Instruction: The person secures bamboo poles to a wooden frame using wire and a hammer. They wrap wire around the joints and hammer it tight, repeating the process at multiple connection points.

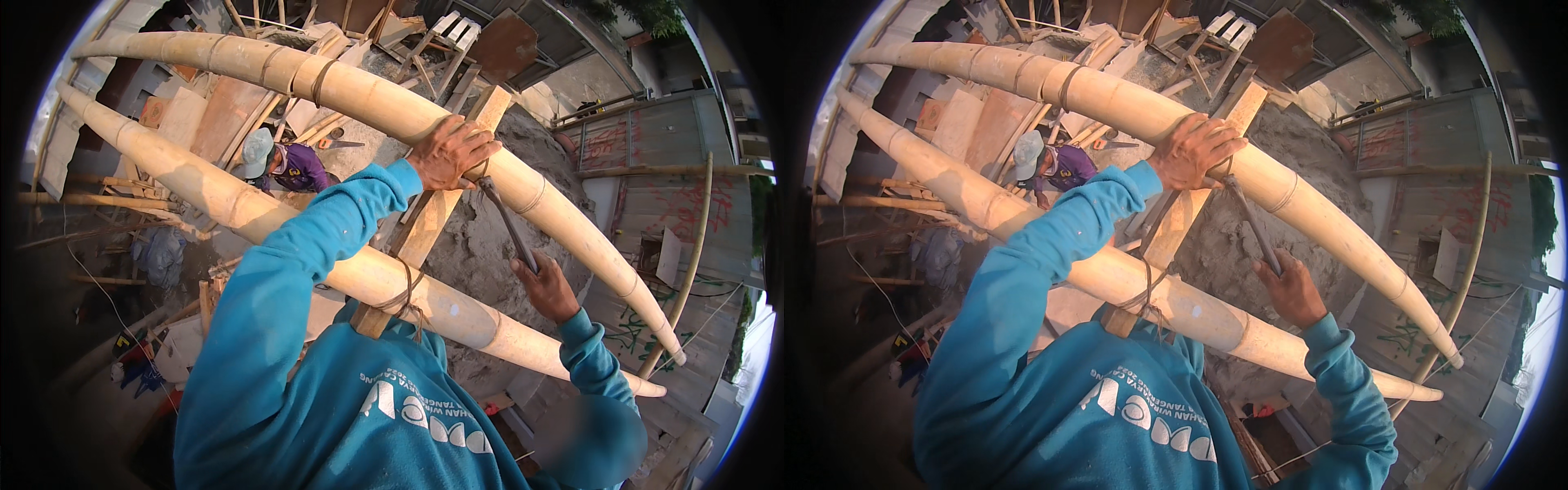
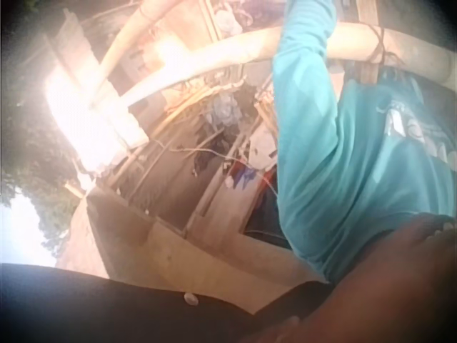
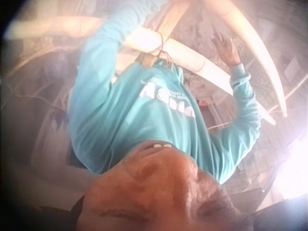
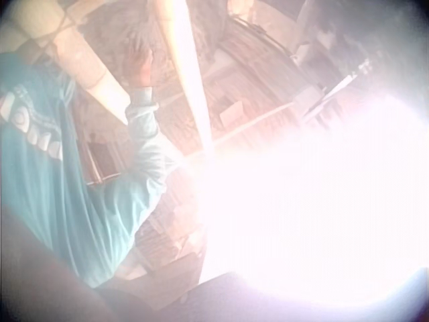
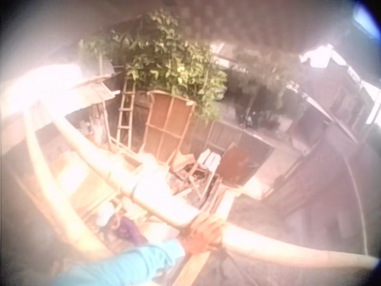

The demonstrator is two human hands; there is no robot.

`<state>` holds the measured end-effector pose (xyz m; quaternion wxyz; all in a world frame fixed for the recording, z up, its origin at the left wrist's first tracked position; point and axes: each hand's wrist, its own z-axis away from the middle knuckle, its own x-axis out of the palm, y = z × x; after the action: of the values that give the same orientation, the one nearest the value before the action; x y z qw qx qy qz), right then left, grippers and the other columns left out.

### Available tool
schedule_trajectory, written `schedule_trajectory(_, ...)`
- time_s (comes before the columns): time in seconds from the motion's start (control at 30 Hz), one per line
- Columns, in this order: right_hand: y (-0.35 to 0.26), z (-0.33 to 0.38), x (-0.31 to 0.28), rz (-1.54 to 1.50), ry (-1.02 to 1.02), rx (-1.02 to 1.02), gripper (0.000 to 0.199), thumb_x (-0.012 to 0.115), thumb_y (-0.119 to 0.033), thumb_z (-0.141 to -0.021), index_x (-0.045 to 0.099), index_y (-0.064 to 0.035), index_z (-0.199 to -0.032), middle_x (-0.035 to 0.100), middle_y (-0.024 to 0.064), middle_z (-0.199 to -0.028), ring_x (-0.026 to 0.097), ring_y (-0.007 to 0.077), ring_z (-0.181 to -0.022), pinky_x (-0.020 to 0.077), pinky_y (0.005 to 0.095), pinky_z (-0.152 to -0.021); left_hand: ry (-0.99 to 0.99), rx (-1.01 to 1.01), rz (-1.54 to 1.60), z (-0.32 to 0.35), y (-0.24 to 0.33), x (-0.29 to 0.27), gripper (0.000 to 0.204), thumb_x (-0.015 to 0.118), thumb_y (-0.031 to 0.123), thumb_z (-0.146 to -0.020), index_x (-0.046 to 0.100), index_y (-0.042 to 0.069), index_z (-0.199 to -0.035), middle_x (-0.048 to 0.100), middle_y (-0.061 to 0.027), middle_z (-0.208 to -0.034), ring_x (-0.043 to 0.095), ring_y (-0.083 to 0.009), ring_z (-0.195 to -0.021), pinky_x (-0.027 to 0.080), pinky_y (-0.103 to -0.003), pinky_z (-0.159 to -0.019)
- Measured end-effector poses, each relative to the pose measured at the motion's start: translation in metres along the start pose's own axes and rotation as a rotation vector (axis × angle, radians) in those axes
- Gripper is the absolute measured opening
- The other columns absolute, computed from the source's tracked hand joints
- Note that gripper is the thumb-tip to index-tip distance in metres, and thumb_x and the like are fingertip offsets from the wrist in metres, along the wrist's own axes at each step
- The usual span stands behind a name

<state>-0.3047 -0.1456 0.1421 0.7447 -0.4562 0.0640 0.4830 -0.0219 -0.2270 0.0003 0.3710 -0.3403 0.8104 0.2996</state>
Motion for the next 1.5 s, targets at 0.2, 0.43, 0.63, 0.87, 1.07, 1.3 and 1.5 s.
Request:
schedule_trajectory(0.2,-0.010,0.013,0.058,-1.013,-0.225,0.323,0.041,0.060,-0.043,-0.100,0.059,-0.0036,-0.109,0.032,-0.0074,-0.070,0.029,0.0053,-0.057,0.0261,0.0244,-0.049,-0.081,0.045,-0.059,0.000,0.004,-0.001,0.095,0.078,0.058,-0.072,0.041,0.014,-0.149,0.049,-0.0090,-0.144,0.044,-0.0308,-0.134,0.029,-0.054,-0.114)
schedule_trajectory(0.43,-0.012,0.007,0.010,-0.427,-0.217,0.203,0.056,0.054,-0.049,-0.101,0.061,0.0040,-0.117,0.062,0.0074,-0.080,0.063,0.0170,-0.062,0.0517,0.0311,-0.056,-0.134,0.019,-0.055,-0.007,0.006,-0.009,0.105,0.084,0.056,-0.065,0.038,0.016,-0.151,0.048,-0.0088,-0.144,0.043,-0.0309,-0.134,0.030,-0.051,-0.116)
schedule_trajectory(0.63,-0.033,0.006,0.017,-0.769,-0.316,0.248,0.054,0.052,-0.048,-0.102,0.058,0.0042,-0.117,0.054,0.0031,-0.075,0.054,0.0149,-0.057,0.0463,0.0304,-0.050,-0.127,0.013,-0.070,-0.004,0.003,-0.009,0.103,0.084,0.054,-0.066,0.039,0.017,-0.151,0.049,-0.0088,-0.144,0.043,-0.0309,-0.134,0.030,-0.051,-0.116)
schedule_trajectory(0.87,-0.002,0.007,0.072,-1.475,-0.484,0.214,0.050,0.047,-0.044,-0.105,0.055,0.0011,-0.124,0.047,-0.0023,-0.072,0.044,0.0071,-0.052,0.0390,0.0236,-0.045,-0.148,0.009,-0.060,0.000,0.005,-0.003,0.105,0.084,0.056,-0.065,0.037,0.018,-0.151,0.048,-0.0081,-0.145,0.043,-0.0302,-0.135,0.028,-0.052,-0.119)
schedule_trajectory(1.07,-0.009,0.006,0.036,-0.663,-0.265,0.117,0.051,0.077,-0.038,-0.088,0.059,0.0065,-0.103,0.064,0.0079,-0.068,0.062,0.0166,-0.053,0.0492,0.0301,-0.048,-0.030,-0.005,-0.060,0.002,0.005,-0.010,0.091,0.081,0.053,-0.067,0.048,0.018,-0.144,0.053,-0.0056,-0.139,0.049,-0.0293,-0.128,0.034,-0.052,-0.110)
schedule_trajectory(1.3,-0.031,0.020,0.029,0.761,0.403,-0.153,0.041,0.065,-0.016,-0.085,0.052,0.0058,-0.118,0.064,0.0162,-0.089,0.069,0.0316,-0.084,0.0558,0.0360,-0.065,-0.044,0.034,-0.078,-0.006,0.006,-0.009,0.101,0.084,0.052,-0.066,0.040,0.020,-0.151,0.052,-0.0068,-0.139,0.045,-0.0276,-0.131,0.031,-0.051,-0.113)
schedule_trajectory(1.5,-0.033,0.011,0.040,0.961,0.521,-0.142,0.033,0.060,-0.007,-0.087,0.053,0.0039,-0.117,0.057,0.0176,-0.091,0.068,0.0286,-0.085,0.0552,0.0392,-0.058,-0.048,0.037,-0.096,-0.006,0.004,-0.009,0.097,0.083,0.053,-0.067,0.043,0.018,-0.148,0.052,-0.0073,-0.139,0.046,-0.0275,-0.131,0.031,-0.050,-0.113)
